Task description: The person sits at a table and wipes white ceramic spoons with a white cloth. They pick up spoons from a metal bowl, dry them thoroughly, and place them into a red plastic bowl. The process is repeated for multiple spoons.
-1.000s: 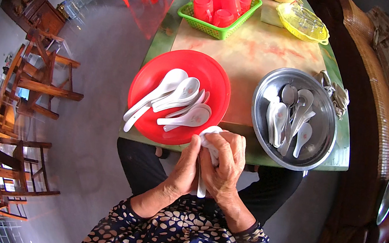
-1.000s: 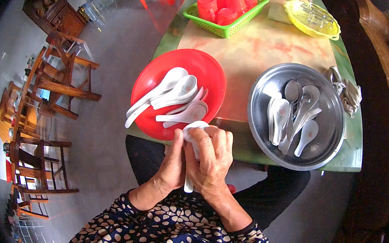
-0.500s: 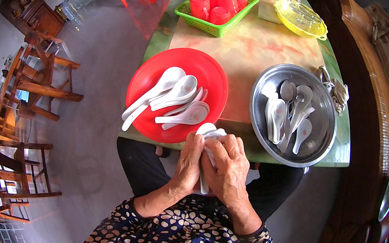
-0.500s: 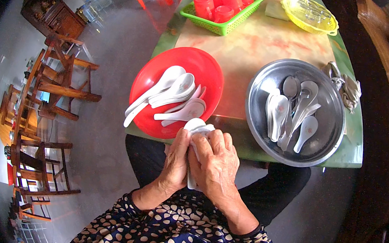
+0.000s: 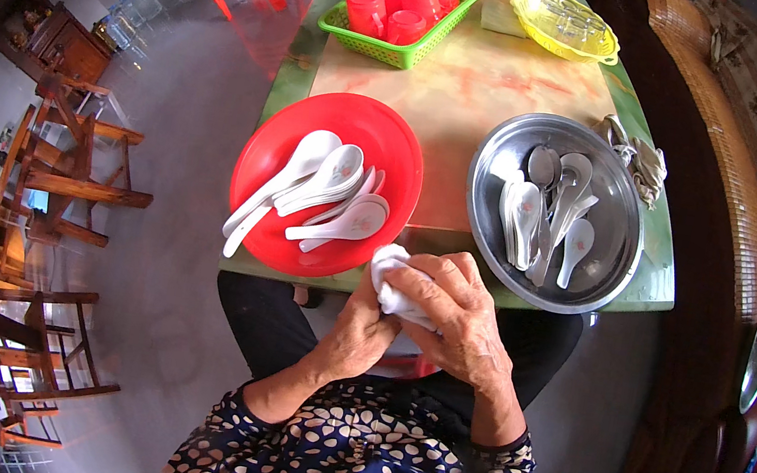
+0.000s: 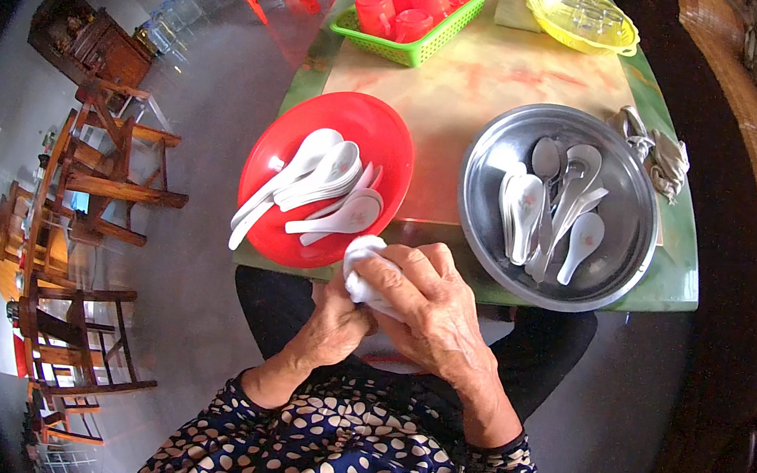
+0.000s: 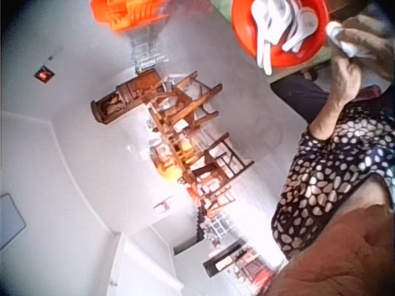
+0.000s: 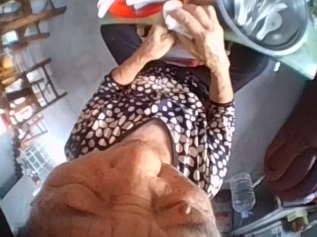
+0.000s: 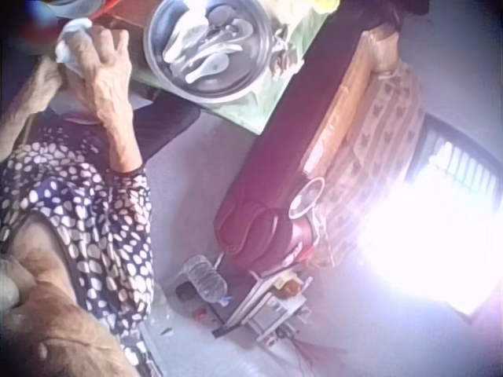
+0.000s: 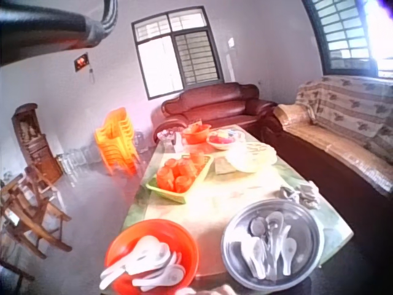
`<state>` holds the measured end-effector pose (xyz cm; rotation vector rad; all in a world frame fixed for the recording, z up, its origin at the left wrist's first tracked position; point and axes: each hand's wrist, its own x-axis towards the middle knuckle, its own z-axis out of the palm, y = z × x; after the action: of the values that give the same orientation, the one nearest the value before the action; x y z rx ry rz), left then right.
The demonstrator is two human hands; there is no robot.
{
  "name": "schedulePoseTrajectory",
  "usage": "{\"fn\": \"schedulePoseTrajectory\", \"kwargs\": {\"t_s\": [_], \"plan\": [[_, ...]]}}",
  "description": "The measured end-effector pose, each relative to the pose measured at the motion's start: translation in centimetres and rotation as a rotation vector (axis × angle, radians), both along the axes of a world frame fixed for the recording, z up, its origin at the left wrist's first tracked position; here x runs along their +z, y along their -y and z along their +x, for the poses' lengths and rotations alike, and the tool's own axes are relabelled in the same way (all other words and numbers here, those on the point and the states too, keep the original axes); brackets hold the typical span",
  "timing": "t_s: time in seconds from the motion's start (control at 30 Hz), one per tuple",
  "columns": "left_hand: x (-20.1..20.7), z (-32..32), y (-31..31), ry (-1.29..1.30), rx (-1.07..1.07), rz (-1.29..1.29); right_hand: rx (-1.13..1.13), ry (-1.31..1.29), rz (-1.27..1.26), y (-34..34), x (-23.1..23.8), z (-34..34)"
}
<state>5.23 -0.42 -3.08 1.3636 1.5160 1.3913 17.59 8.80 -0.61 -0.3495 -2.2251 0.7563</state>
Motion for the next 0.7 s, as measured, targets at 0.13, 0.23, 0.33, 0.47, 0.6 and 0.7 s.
{"fn": "schedulePoseTrajectory", "kwargs": {"t_s": [0.13, 0.23, 0.33, 0.47, 0.6, 0.7], "plan": [[1.6, -0.3, 0.2, 0.250, -0.001, -0.237, -0.100, -0.171, 0.016, -0.2, -1.4, 0.1], [3.9, -1.6, 0.4, 0.102, -0.149, -0.594, -0.180, -0.245, 0.075, -0.2, -1.8, 0.1], [1.0, -1.0, 0.7, -0.240, 0.029, -0.097, -0.201, -0.173, 0.076, 0.1, -0.8, -0.2], [0.8, -1.3, 1.6, -0.219, 0.095, -0.194, -0.269, -0.184, -0.052, 0.8, -2.0, 0.1], [1.7, -2.3, 1.6, -0.573, 0.240, -0.052, -0.395, -0.277, -0.618, 1.1, -2.0, 1.4], [1.3, -3.0, 1.3, -0.776, 0.225, 0.102, -0.383, -0.313, -0.547, 0.8, -1.4, 2.4]]}}
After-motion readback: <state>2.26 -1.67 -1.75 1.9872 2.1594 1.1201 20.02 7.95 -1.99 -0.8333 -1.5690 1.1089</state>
